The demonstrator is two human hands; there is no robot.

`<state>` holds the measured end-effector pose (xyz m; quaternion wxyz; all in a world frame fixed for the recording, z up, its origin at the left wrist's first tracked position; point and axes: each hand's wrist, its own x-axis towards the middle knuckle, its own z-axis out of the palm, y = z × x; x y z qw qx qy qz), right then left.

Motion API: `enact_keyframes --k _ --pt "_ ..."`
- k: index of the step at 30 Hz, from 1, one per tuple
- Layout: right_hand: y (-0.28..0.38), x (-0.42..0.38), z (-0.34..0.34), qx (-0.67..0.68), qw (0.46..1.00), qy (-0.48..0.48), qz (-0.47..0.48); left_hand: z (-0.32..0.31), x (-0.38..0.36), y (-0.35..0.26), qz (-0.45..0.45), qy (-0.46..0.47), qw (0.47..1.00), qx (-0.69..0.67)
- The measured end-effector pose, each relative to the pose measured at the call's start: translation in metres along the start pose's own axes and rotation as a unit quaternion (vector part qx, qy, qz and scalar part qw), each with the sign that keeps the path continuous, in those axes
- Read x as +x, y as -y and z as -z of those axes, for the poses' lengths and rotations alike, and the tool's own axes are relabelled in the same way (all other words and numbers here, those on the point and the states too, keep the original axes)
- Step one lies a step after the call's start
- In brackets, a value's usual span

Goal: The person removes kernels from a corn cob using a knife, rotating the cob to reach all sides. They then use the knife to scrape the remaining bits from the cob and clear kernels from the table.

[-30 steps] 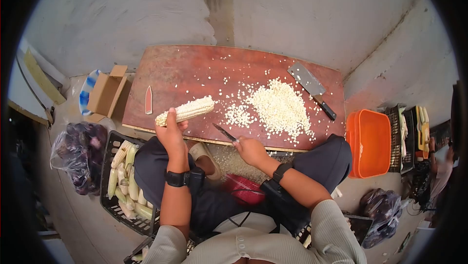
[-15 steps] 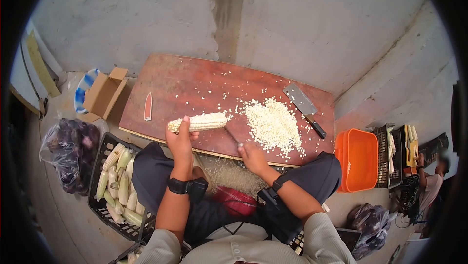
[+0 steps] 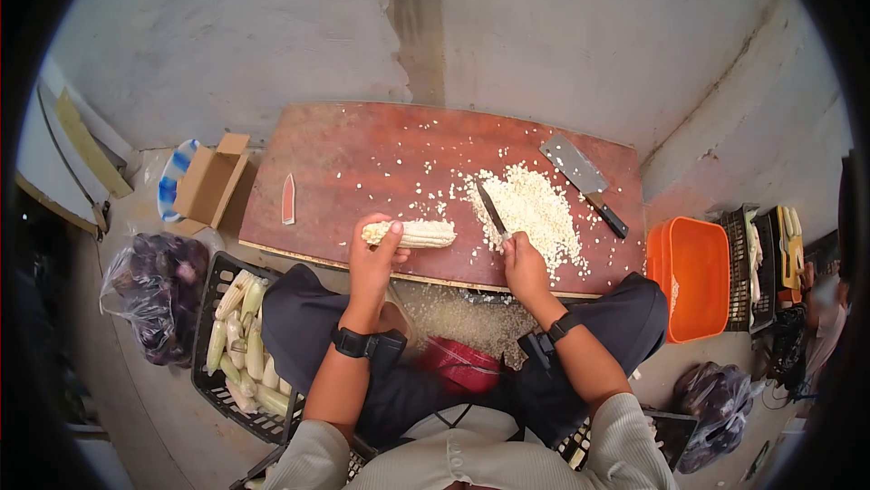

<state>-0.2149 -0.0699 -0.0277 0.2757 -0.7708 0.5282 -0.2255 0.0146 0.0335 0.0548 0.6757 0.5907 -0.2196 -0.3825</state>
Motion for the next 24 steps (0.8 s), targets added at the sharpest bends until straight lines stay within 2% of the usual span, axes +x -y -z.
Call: enact_keyframes --k 3,5,7,11,14,17,20,24 --pt "0.018 -0.017 0.009 0.037 0.999 0.024 0.012 -0.005 0.001 0.016 0.048 0.032 0.997 0.045" --pt "0.03 -0.025 0.016 0.047 0.997 0.053 0.028 -0.01 0.0 0.025 0.047 0.052 0.996 0.058" --pt "0.029 -0.031 0.011 0.047 0.995 0.035 0.077 -0.014 0.0 0.033 0.041 0.066 0.993 0.092" --pt "0.034 -0.036 0.015 0.063 0.991 0.04 0.11 -0.017 0.001 0.03 -0.001 0.099 0.977 0.191" --pt "0.038 -0.037 0.018 0.066 0.989 0.035 0.131 -0.008 0.008 0.047 -0.09 0.085 0.954 0.271" --pt "0.045 -0.037 0.024 0.074 0.988 0.045 0.129 -0.012 0.006 0.042 -0.089 0.089 0.954 0.272" --pt "0.047 -0.04 0.026 0.082 0.988 0.06 0.119 -0.014 0.007 0.043 -0.139 0.105 0.947 0.269" --pt "0.045 -0.038 0.023 0.078 0.985 0.036 0.147 -0.025 0.003 0.03 -0.093 0.12 0.957 0.247"
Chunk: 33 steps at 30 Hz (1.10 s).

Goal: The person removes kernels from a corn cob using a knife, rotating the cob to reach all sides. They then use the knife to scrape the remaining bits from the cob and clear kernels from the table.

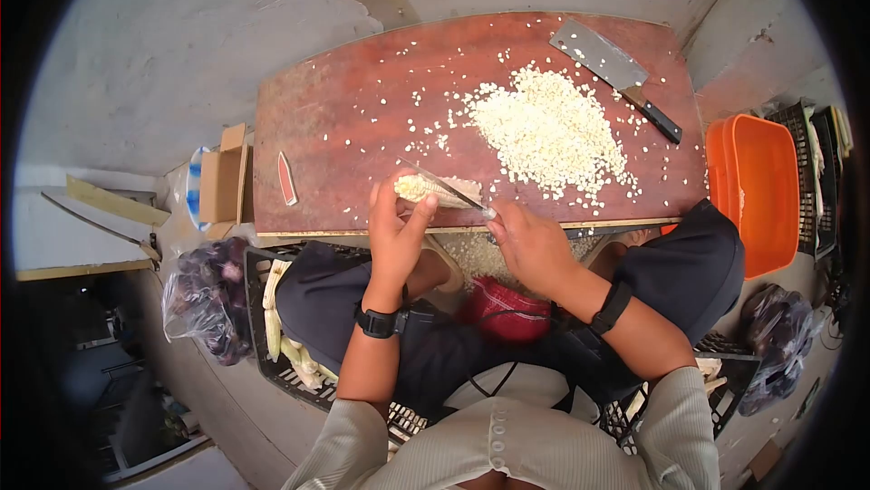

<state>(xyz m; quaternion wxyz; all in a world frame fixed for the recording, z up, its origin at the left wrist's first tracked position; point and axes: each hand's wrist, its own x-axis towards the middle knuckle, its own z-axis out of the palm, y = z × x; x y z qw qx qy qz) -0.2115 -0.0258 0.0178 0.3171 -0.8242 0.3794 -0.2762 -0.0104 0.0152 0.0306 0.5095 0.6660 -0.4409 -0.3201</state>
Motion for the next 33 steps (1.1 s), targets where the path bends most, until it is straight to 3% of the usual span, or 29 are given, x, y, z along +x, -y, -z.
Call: enact_keyframes --k 8,20,23,33 --pt "-0.005 0.001 -0.008 -0.032 0.998 -0.016 0.044 -0.001 0.004 0.003 -0.007 -0.007 0.997 0.081" --pt "-0.012 -0.001 -0.018 -0.083 0.995 0.002 0.062 -0.002 0.001 0.0 0.025 -0.059 0.996 0.068" --pt "-0.017 0.001 -0.02 -0.103 0.992 0.007 0.075 -0.001 0.001 0.009 -0.043 -0.061 0.981 0.179" --pt "-0.016 0.011 -0.029 -0.112 0.992 -0.006 0.064 -0.012 -0.004 0.005 -0.063 -0.093 0.964 0.242"
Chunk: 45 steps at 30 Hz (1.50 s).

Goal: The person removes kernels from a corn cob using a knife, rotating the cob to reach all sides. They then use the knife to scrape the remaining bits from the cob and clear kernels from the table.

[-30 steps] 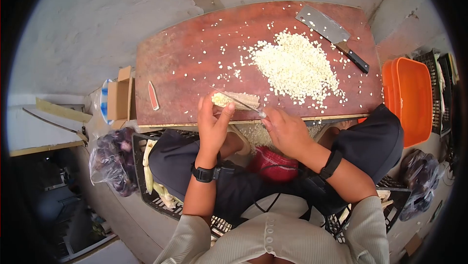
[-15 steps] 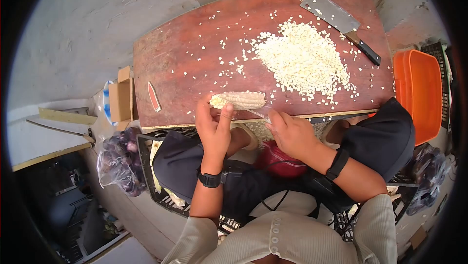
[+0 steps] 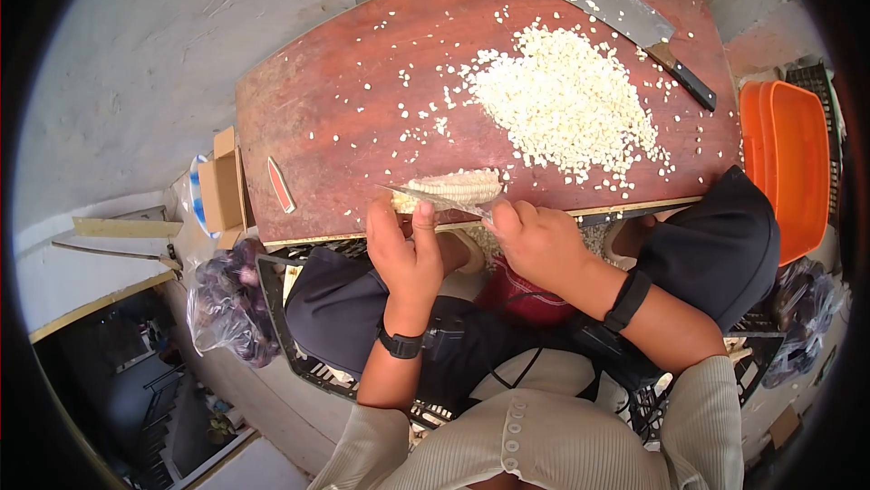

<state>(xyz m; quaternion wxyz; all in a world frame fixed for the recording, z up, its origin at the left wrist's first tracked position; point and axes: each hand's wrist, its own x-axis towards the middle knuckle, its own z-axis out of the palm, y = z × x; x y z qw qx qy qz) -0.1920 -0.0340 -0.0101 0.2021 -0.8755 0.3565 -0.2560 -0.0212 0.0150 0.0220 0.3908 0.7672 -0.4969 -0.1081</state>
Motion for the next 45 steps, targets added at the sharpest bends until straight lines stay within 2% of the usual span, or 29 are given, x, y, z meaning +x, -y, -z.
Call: enact_keyframes --k 4,10,13,16,19,23,31,35,38,40,45 --pt "0.01 0.007 0.006 0.026 0.999 0.029 -0.039 -0.002 0.002 -0.001 -0.013 0.001 1.0 0.009" --pt "0.022 0.019 0.023 0.197 0.966 0.095 -0.141 -0.003 -0.001 -0.007 -0.036 0.0 0.999 0.007" --pt "0.023 0.024 0.023 0.293 0.935 0.08 -0.185 -0.004 -0.002 -0.015 -0.054 0.001 0.999 0.004" --pt "0.019 0.022 0.022 0.322 0.93 0.057 -0.171 -0.006 0.0 -0.016 -0.049 0.004 0.999 -0.017" --pt "0.011 0.017 0.019 0.19 0.972 0.07 -0.118 -0.005 0.003 -0.005 -0.013 0.007 0.999 -0.044" --pt "-0.008 -0.004 0.0 0.078 0.996 0.035 -0.042 0.0 0.006 -0.002 0.07 0.018 0.99 -0.124" --pt "-0.028 -0.017 -0.008 -0.022 1.0 0.001 0.013 0.001 0.007 0.001 0.05 0.021 0.991 -0.12" --pt "-0.024 -0.015 -0.01 -0.007 1.0 -0.001 -0.015 0.0 0.008 0.0 -0.003 0.014 1.0 -0.004" --pt "-0.021 -0.01 -0.015 0.011 1.0 -0.005 -0.023 -0.003 0.008 -0.006 -0.003 -0.011 1.0 0.001" --pt "-0.017 -0.002 -0.009 0.021 1.0 0.003 -0.02 0.0 0.009 0.002 -0.04 0.012 0.998 0.043" --pt "-0.003 0.009 -0.002 0.103 0.987 0.063 -0.103 0.001 0.012 0.005 -0.076 0.018 0.995 0.055"
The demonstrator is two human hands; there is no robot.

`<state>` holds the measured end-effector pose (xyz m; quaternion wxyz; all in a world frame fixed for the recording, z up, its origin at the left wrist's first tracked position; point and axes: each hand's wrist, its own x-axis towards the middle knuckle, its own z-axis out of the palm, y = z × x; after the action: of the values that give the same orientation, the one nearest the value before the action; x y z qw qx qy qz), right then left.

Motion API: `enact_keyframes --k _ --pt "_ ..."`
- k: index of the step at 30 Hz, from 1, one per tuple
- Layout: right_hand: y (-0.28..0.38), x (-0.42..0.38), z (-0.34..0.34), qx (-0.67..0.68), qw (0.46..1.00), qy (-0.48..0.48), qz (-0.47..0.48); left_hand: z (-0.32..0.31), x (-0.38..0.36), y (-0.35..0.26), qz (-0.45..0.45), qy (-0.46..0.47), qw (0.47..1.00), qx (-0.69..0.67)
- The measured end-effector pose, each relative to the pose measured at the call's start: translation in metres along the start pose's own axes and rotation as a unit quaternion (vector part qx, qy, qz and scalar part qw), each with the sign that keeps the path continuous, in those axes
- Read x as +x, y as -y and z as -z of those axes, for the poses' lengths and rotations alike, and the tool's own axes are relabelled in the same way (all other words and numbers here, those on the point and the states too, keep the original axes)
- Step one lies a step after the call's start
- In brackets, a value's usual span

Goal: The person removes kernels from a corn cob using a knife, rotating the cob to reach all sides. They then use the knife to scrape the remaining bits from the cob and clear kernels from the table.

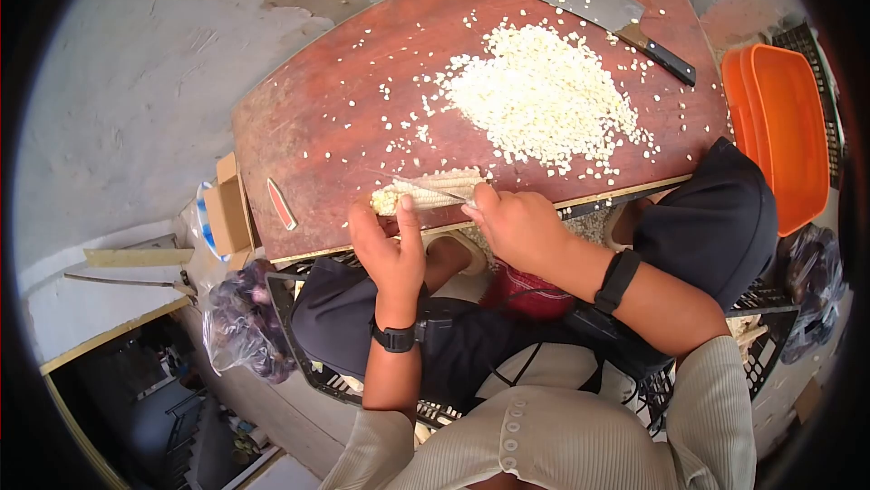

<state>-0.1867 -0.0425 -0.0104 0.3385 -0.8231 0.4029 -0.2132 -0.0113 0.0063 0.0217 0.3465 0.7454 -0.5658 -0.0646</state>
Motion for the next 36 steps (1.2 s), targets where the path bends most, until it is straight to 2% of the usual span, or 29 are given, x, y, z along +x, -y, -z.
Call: enact_keyframes --k 7,10,17,19,20,23,31,36 --pt "0.012 0.003 0.006 0.14 0.986 0.045 -0.085 0.0 -0.004 0.0 0.011 -0.001 1.0 -0.019" --pt "0.007 -0.001 0.005 0.122 0.991 0.029 -0.046 -0.003 -0.005 0.002 0.051 -0.005 0.995 -0.086" --pt "-0.037 -0.014 -0.002 -0.076 0.993 -0.029 0.086 -0.004 -0.003 0.007 0.137 -0.005 0.976 -0.169" --pt "-0.044 -0.014 -0.001 -0.109 0.988 -0.026 0.107 -0.005 -0.003 0.013 0.102 0.004 0.983 -0.153" --pt "-0.045 -0.014 -0.002 -0.108 0.989 -0.027 0.1 -0.007 -0.003 0.015 0.084 0.009 0.986 -0.145" --pt "-0.044 -0.018 -0.006 -0.096 0.992 -0.039 0.077 -0.008 0.002 -0.005 0.135 0.028 0.967 -0.212" --pt "-0.032 -0.008 -0.01 -0.058 0.996 -0.05 0.053 -0.01 0.004 0.005 0.092 0.029 0.988 -0.117" --pt "-0.014 -0.006 -0.011 -0.01 0.999 -0.018 -0.024 -0.013 0.001 0.007 0.079 0.013 0.993 -0.083"
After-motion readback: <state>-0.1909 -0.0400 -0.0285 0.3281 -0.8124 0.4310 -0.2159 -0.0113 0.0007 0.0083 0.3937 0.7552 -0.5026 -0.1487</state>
